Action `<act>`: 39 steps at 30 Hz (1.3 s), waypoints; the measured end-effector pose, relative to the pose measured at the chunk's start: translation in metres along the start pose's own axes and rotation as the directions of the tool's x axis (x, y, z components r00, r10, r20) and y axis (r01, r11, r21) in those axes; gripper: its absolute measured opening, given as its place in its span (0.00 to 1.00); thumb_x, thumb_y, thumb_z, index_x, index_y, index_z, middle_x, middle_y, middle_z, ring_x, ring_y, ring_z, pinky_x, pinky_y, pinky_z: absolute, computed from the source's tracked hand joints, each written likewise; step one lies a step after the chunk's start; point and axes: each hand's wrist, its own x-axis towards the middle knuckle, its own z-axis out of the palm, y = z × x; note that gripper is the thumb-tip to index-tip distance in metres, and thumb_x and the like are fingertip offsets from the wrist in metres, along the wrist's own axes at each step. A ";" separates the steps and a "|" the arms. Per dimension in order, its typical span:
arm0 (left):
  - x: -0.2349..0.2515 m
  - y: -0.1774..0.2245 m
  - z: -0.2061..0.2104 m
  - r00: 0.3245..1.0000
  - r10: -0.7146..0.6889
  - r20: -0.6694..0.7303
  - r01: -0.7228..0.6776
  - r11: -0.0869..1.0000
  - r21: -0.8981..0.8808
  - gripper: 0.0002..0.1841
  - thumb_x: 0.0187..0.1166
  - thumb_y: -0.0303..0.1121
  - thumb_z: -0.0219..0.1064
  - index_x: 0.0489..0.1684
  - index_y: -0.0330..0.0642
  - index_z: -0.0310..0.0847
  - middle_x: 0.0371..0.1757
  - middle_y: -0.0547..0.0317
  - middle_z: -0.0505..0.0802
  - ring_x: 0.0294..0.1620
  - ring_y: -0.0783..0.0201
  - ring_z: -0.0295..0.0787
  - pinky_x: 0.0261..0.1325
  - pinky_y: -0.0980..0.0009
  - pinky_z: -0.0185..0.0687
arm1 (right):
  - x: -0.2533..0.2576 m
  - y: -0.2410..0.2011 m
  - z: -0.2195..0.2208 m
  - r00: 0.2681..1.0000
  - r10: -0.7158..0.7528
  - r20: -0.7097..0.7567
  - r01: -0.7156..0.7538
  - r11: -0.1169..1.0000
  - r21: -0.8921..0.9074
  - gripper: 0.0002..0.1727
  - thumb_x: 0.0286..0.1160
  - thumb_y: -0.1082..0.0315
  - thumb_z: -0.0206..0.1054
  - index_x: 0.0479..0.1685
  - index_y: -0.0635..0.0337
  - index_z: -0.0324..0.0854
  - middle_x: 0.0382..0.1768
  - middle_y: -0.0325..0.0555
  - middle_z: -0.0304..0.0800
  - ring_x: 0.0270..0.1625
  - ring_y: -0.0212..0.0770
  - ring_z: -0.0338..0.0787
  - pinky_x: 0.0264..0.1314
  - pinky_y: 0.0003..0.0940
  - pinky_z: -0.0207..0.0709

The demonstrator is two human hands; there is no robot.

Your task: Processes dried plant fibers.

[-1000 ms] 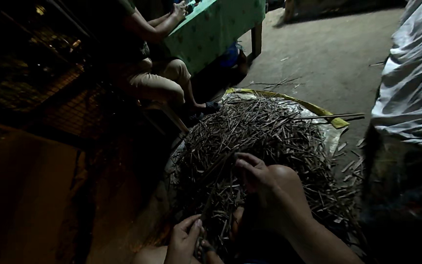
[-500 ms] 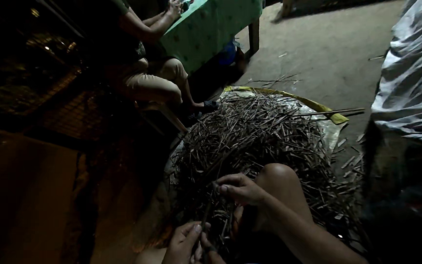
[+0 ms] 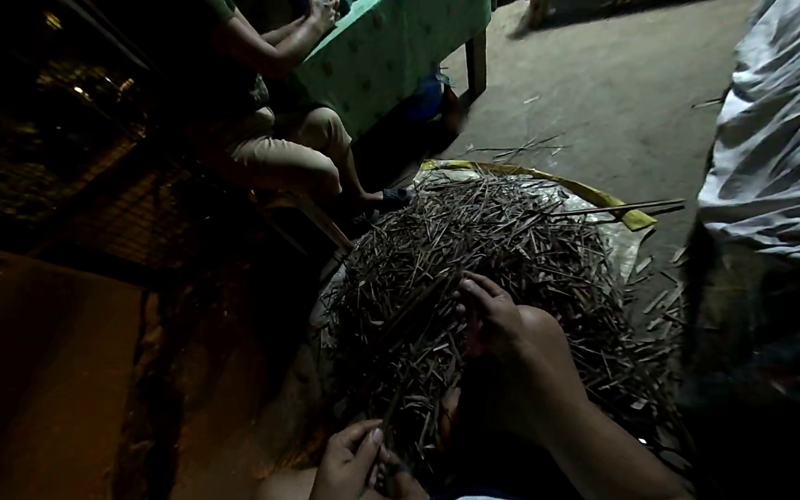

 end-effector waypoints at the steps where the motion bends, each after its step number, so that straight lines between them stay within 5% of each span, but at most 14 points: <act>1: 0.000 -0.001 0.000 1.000 0.001 -0.010 -0.001 1.000 0.016 0.13 0.87 0.27 0.58 0.57 0.33 0.88 0.29 0.57 0.91 0.18 0.73 0.78 0.20 0.79 0.75 | 0.000 0.001 -0.001 1.000 -0.012 -0.022 0.012 1.000 0.011 0.17 0.89 0.70 0.57 0.71 0.67 0.74 0.39 0.51 0.90 0.31 0.38 0.90 0.31 0.30 0.87; 5: 0.004 -0.003 0.002 0.998 0.016 -0.060 -0.011 0.997 0.079 0.13 0.86 0.28 0.60 0.57 0.33 0.88 0.31 0.57 0.92 0.18 0.71 0.80 0.21 0.77 0.77 | -0.018 0.002 0.005 0.973 0.054 0.223 0.002 0.970 -0.245 0.22 0.86 0.68 0.60 0.75 0.66 0.74 0.47 0.47 0.90 0.39 0.37 0.89 0.40 0.33 0.87; 9: 0.011 0.001 0.007 0.996 0.029 -0.079 -0.022 0.995 0.093 0.13 0.86 0.30 0.62 0.59 0.35 0.88 0.33 0.56 0.92 0.19 0.69 0.81 0.21 0.76 0.78 | -0.030 0.031 0.013 0.830 0.213 0.516 -0.028 0.939 -0.343 0.22 0.84 0.63 0.64 0.73 0.61 0.79 0.46 0.45 0.90 0.34 0.34 0.86 0.35 0.31 0.84; 12: 0.009 0.001 0.007 0.997 0.033 -0.076 -0.025 0.994 0.103 0.14 0.86 0.30 0.61 0.61 0.35 0.87 0.35 0.56 0.93 0.20 0.69 0.82 0.21 0.76 0.80 | -0.026 0.029 0.013 0.865 0.165 0.474 -0.034 0.961 -0.274 0.19 0.85 0.64 0.62 0.67 0.65 0.81 0.40 0.44 0.90 0.31 0.34 0.86 0.34 0.31 0.84; 16: 0.000 -0.004 0.006 0.993 0.042 -0.107 -0.023 0.984 0.176 0.13 0.84 0.28 0.62 0.59 0.35 0.88 0.36 0.57 0.94 0.23 0.70 0.86 0.26 0.75 0.85 | -0.018 -0.007 0.013 0.962 0.128 0.240 -0.081 0.977 -0.199 0.16 0.88 0.69 0.58 0.66 0.69 0.76 0.41 0.46 0.89 0.35 0.36 0.89 0.38 0.32 0.87; 18: 0.000 -0.007 0.006 0.992 0.069 -0.110 -0.046 0.978 0.202 0.13 0.84 0.28 0.62 0.59 0.36 0.88 0.37 0.58 0.95 0.24 0.71 0.87 0.28 0.76 0.86 | -0.021 -0.012 0.014 0.955 0.116 0.274 -0.049 0.969 -0.241 0.14 0.87 0.70 0.58 0.61 0.69 0.80 0.39 0.43 0.89 0.33 0.33 0.87 0.38 0.29 0.86; 22: 0.006 0.002 0.011 0.983 0.124 -0.136 -0.103 0.982 0.155 0.14 0.86 0.29 0.61 0.59 0.34 0.89 0.32 0.59 0.93 0.20 0.71 0.82 0.22 0.77 0.80 | -0.022 0.022 0.003 0.788 0.113 0.605 0.127 0.932 -0.340 0.15 0.86 0.63 0.63 0.57 0.65 0.86 0.35 0.41 0.90 0.30 0.31 0.86 0.34 0.30 0.84; 28: 0.011 0.016 0.017 0.985 0.090 -0.145 -0.076 0.993 0.094 0.14 0.87 0.30 0.60 0.60 0.33 0.88 0.32 0.57 0.93 0.17 0.72 0.79 0.19 0.79 0.75 | -0.042 0.033 0.017 0.543 0.283 0.790 0.203 0.869 -0.451 0.16 0.89 0.61 0.61 0.54 0.65 0.86 0.32 0.41 0.91 0.28 0.29 0.87 0.33 0.27 0.85; 39: 0.002 0.018 0.014 0.984 0.131 -0.118 -0.118 0.986 0.114 0.13 0.85 0.29 0.62 0.58 0.34 0.90 0.31 0.59 0.93 0.19 0.72 0.81 0.21 0.79 0.77 | -0.023 0.021 0.004 0.742 -0.016 0.670 0.279 0.916 -0.287 0.13 0.86 0.65 0.63 0.53 0.64 0.87 0.35 0.38 0.92 0.29 0.28 0.86 0.32 0.28 0.85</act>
